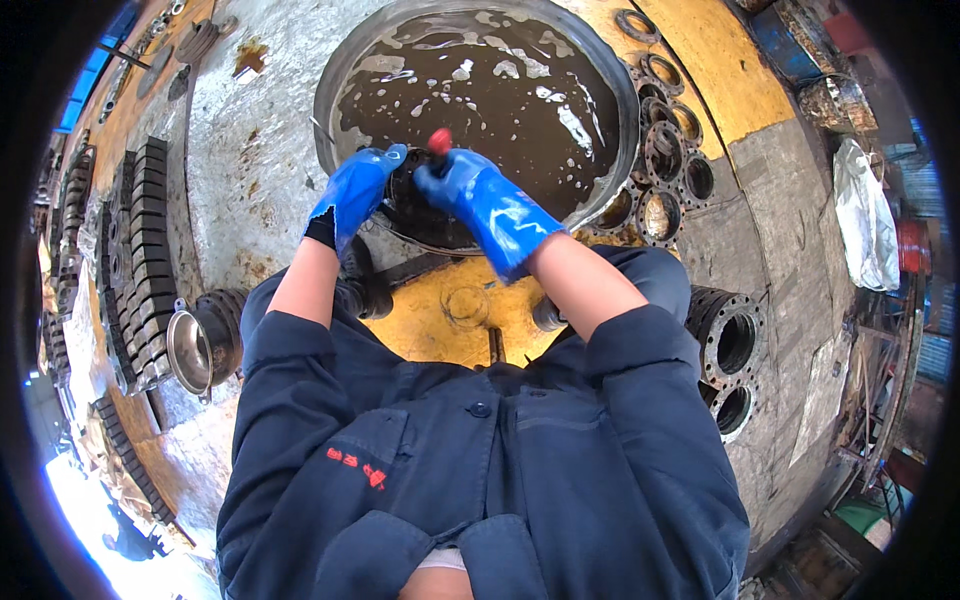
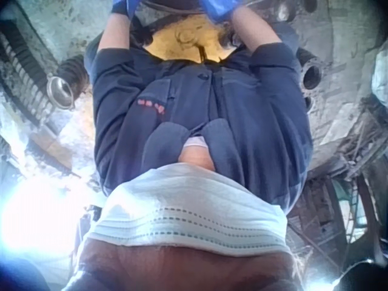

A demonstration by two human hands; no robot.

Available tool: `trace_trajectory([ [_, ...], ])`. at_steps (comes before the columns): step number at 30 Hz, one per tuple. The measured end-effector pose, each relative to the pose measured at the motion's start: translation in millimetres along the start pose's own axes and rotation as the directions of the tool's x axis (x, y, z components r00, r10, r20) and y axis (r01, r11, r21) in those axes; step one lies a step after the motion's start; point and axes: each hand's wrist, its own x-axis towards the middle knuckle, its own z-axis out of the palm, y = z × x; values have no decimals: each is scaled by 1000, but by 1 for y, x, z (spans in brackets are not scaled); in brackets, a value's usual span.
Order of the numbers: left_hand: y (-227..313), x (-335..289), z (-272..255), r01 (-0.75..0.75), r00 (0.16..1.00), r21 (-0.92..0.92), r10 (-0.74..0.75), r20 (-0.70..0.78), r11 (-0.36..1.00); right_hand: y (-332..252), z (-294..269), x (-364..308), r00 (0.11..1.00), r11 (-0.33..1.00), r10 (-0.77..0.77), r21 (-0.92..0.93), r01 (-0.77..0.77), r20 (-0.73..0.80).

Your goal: The person is cleaning metal rings and industrial parts by submerging them in a tub of liquid and scrubbing them with a brush.

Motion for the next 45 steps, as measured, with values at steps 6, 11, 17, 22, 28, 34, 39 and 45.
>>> trace_trajectory([
  [6, -11, -4, -6, -50, 998, 42, 52, -48, 998, 14, 0, -2, 755, 701, -653, -429, 570, -62],
  [11, 0, -6, -2, -53, 996, 46, 56, -64, 998, 93, 9, -3, 943, 975, -111, 148, 164, -315],
  [17, -14, -14, -15, -25, 997, 84, 31, -72, 996, 14, -12, -53, 993, 606, 115, 791, -85, 19],
  [22, -2, -13, -7, -21, 997, 55, 24, -67, 998, -16, 5, -68, 991, 50, 52, 990, -128, 125],
  [28, -15, -4, -3, -74, 997, -57, 74, -3, 996, 36, 19, -29, 1000, 936, -24, 350, 26, -9],
  [34, -14, -1, 1, -109, 993, 9, 110, -50, 994, 64, 17, -8, 950, 936, 20, 340, 92, -310],
  [39, -23, 9, 0, -183, 981, 98, 188, -44, 978, 59, 19, 8, 998, 792, -6, 609, 44, -63],
  [45, -27, 6, 2, -280, 959, 69, 283, -31, 957, 49, 24, -9, 999, 876, -35, 481, 22, 19],
])
